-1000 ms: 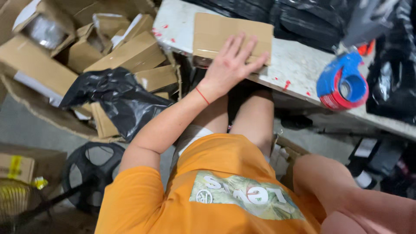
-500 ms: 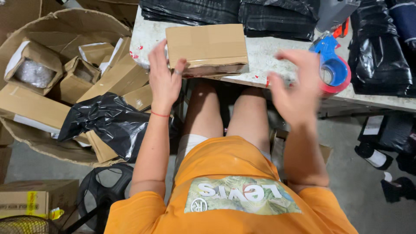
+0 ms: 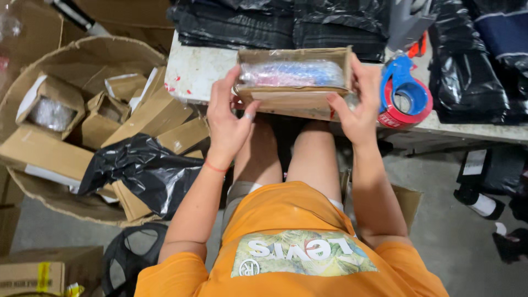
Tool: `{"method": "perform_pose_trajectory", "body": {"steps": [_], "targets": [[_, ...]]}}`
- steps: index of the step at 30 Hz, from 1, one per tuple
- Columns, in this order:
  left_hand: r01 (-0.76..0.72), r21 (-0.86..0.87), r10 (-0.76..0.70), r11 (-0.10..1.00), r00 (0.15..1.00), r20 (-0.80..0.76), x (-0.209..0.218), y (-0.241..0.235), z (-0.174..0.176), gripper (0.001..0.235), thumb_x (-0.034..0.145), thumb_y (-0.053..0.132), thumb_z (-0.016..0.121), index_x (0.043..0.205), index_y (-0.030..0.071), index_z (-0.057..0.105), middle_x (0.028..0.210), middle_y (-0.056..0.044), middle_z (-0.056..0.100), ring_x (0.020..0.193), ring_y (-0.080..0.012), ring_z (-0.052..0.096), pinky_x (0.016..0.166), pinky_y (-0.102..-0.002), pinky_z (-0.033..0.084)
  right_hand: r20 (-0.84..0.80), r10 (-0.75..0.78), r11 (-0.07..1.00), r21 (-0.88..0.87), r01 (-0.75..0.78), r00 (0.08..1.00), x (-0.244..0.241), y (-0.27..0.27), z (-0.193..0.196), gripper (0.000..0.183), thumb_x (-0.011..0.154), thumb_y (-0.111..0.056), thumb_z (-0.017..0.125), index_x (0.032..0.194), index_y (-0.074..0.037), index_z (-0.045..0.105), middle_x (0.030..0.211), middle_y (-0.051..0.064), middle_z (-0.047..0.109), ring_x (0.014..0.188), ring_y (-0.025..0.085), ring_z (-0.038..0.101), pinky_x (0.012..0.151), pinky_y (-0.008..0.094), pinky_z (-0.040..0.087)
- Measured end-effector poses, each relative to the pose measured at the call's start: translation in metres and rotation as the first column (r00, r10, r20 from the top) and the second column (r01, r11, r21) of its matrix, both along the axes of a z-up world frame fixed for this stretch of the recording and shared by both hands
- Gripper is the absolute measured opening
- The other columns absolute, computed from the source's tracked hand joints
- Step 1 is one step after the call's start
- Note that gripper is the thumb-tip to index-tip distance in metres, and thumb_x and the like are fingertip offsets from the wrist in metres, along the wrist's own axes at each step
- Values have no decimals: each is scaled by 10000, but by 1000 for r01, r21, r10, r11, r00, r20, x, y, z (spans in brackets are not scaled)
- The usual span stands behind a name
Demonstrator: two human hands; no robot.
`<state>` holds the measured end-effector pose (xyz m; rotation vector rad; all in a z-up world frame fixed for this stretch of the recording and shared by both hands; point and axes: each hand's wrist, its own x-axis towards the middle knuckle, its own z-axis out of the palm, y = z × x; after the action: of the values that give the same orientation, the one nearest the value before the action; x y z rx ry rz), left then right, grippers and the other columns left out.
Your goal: The person places items into small cardboard boxes, slides the boxes into black plastic mailers, and seals the mailers using adhesive tape. The person then attaches printed shipping labels to the outside of each package before setting them aside.
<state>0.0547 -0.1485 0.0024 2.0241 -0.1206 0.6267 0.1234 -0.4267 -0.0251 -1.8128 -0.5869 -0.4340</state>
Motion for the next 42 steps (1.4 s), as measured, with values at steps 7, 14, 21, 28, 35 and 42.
{"method": "perform_pose_trajectory", "body": {"steps": [7,14,21,28,35,42], "targets": [[-95,141,70,985,983,169,23,-18,-28,716,843,-76,784,1486,98,522,1222,-121,575,977,-266,594,753,-322,534,-223,154,968,229,-101,963,42,-5,-80,671,1040,-359,692,1512,-19,357,1443,106,508,1341,186,487,1170,344,397],[-311,209,200,927,881,429,27,-35,-43,564,841,72,850,1305,107,531,1175,-137,498,1055,-340,543,879,-443,480,-164,99,983,169,-71,981,48,-7,-94,669,1102,-444,604,1533,-15,326,1491,118,469,1397,207,456,1216,353,364],[-255,494,6,831,892,451,41,-56,-37,422,880,144,816,1264,108,644,1189,-57,587,1075,-287,557,949,-467,435,-202,190,966,212,-147,961,44,-14,-85,717,1117,-506,535,1593,-16,316,1584,116,430,1493,206,413,1273,351,309],[-243,600,-45,762,905,423,52,-63,-24,298,893,154,799,1157,148,662,1069,0,567,1050,-236,553,991,-459,393,-196,207,956,248,-156,958,41,-9,-79,726,1111,-524,529,1593,-20,325,1581,105,439,1474,205,425,1273,356,317],[-161,662,-119,732,927,357,52,-69,-16,190,845,90,696,1019,131,632,1096,-14,610,1054,-233,578,998,-443,408,-197,188,962,236,-139,962,43,-8,-81,715,1112,-513,526,1586,-18,321,1566,105,440,1459,210,430,1260,362,329],[-81,703,-171,707,945,280,53,-96,-5,43,912,124,614,954,119,602,939,-53,530,937,-233,559,914,-393,418,-145,208,961,213,-174,967,40,-12,-81,750,1150,-474,524,1666,-46,187,1717,127,268,1616,239,265,1338,378,219]]}}
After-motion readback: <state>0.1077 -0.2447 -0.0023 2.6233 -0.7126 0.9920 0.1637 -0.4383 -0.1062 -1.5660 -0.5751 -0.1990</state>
